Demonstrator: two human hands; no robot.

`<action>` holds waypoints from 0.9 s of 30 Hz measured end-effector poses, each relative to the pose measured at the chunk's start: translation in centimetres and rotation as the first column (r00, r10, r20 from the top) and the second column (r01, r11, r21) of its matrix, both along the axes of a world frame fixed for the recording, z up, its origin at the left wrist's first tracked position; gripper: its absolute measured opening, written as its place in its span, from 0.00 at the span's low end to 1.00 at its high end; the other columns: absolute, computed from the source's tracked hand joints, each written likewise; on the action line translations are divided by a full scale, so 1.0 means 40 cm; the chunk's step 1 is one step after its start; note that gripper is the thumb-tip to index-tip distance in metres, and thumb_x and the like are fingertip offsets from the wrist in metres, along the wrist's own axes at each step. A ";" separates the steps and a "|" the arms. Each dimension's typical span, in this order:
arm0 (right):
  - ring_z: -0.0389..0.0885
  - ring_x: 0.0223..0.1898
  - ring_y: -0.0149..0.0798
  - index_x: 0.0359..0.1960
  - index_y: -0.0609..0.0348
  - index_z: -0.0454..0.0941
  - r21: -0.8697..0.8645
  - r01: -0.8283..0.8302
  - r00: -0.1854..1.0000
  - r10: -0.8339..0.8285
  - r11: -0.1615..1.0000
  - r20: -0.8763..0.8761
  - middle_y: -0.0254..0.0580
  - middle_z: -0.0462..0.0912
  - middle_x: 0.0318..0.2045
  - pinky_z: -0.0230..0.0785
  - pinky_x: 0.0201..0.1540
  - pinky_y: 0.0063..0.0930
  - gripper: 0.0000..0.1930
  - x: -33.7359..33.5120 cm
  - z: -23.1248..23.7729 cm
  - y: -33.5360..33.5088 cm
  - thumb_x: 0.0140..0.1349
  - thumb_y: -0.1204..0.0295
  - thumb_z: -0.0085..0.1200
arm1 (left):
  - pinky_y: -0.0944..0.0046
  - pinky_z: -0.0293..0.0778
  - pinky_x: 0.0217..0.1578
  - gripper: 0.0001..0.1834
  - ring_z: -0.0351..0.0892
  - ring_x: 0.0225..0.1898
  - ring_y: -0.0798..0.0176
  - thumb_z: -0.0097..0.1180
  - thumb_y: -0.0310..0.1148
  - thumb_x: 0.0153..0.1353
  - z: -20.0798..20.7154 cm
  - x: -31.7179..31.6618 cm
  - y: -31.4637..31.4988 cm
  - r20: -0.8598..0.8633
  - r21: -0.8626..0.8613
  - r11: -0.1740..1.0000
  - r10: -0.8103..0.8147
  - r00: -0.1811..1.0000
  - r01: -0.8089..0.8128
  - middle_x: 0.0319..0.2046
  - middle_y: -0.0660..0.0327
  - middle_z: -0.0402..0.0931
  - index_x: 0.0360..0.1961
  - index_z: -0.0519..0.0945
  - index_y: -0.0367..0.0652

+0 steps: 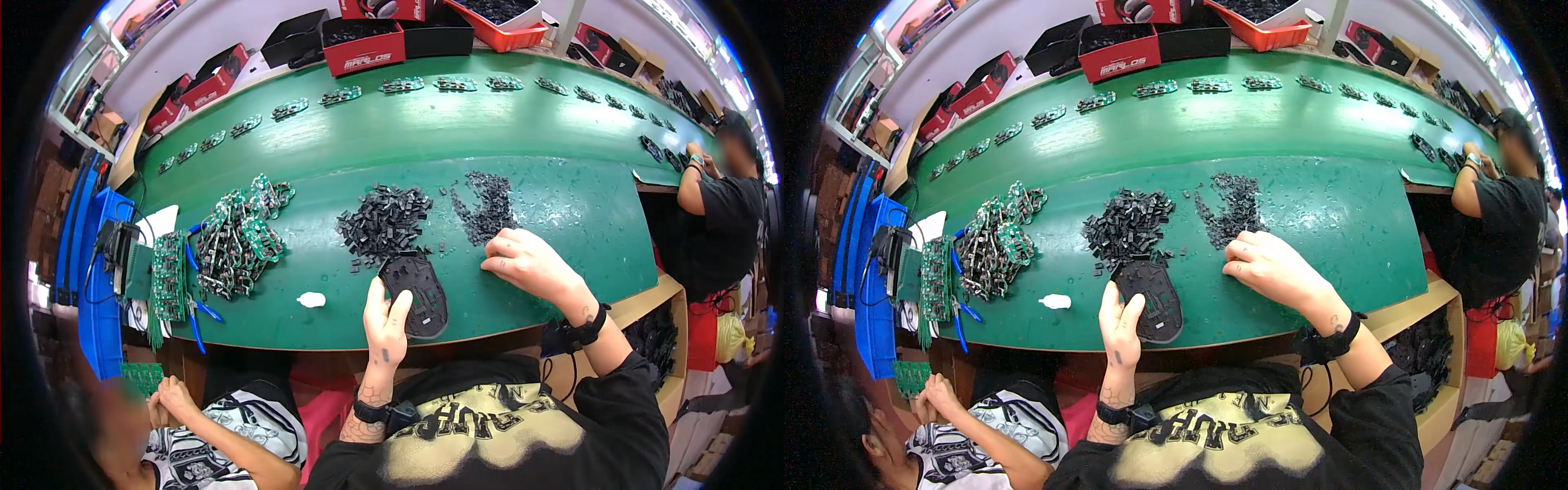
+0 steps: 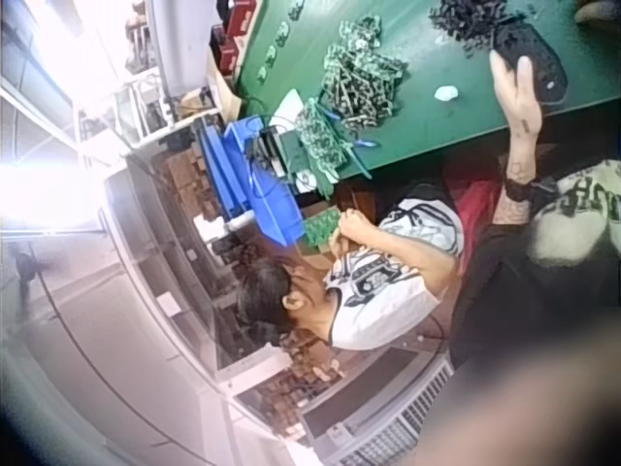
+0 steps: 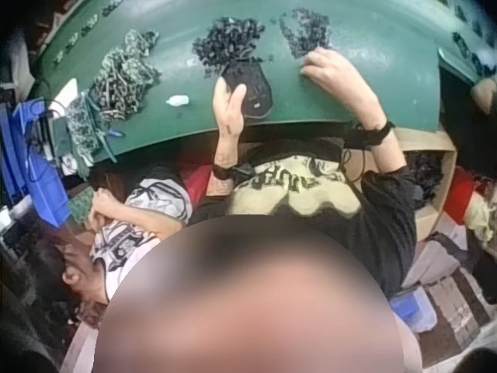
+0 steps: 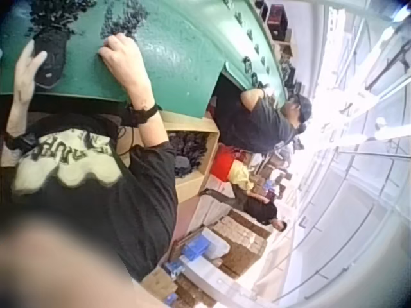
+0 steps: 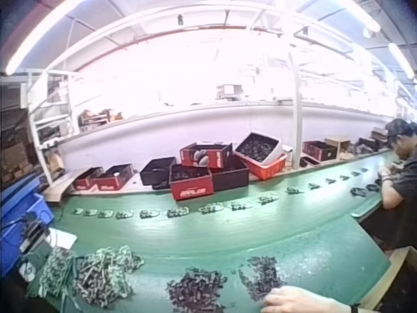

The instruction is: The person assembles electronic components on a green workbench. They pick up black plastic casings and insert small black rectangular parts into them. The person also applies glue from a small tube to the casings and places the finished units into a cardboard box.

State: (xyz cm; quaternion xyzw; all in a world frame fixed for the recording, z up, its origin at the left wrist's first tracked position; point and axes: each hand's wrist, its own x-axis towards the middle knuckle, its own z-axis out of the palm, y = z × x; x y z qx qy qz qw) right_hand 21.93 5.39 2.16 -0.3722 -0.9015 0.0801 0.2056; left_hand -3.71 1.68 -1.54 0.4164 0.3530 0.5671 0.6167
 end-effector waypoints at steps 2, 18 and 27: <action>0.78 0.35 0.39 0.31 0.59 0.79 -0.009 -0.031 0.995 0.030 0.999 -0.097 0.36 0.78 0.32 0.72 0.36 0.30 0.06 -0.006 0.005 0.011 0.49 0.78 0.59 | 0.69 0.73 0.44 0.18 0.76 0.42 0.69 0.46 0.24 0.65 0.002 0.000 -0.002 0.008 -0.011 1.000 0.004 1.000 -0.004 0.45 0.57 0.75 0.55 0.64 0.31; 0.78 0.35 0.35 0.30 0.57 0.82 -0.482 -0.084 0.785 -0.240 0.872 -0.572 0.36 0.78 0.31 0.71 0.40 0.26 0.07 -0.176 -0.011 -0.089 0.48 0.79 0.64 | 0.70 0.73 0.44 0.20 0.75 0.43 0.69 0.46 0.25 0.65 -0.011 -0.011 0.000 0.015 -0.009 1.000 -0.002 1.000 0.002 0.46 0.57 0.74 0.56 0.64 0.31; 0.77 0.35 0.35 0.31 0.58 0.82 -0.441 -0.041 0.783 -0.245 0.897 -0.572 0.37 0.77 0.31 0.70 0.38 0.26 0.07 -0.185 -0.027 -0.092 0.48 0.78 0.64 | 0.72 0.72 0.39 0.20 0.74 0.39 0.73 0.47 0.27 0.65 -0.013 -0.007 -0.003 0.000 0.013 1.000 0.004 1.000 -0.004 0.44 0.59 0.75 0.56 0.65 0.32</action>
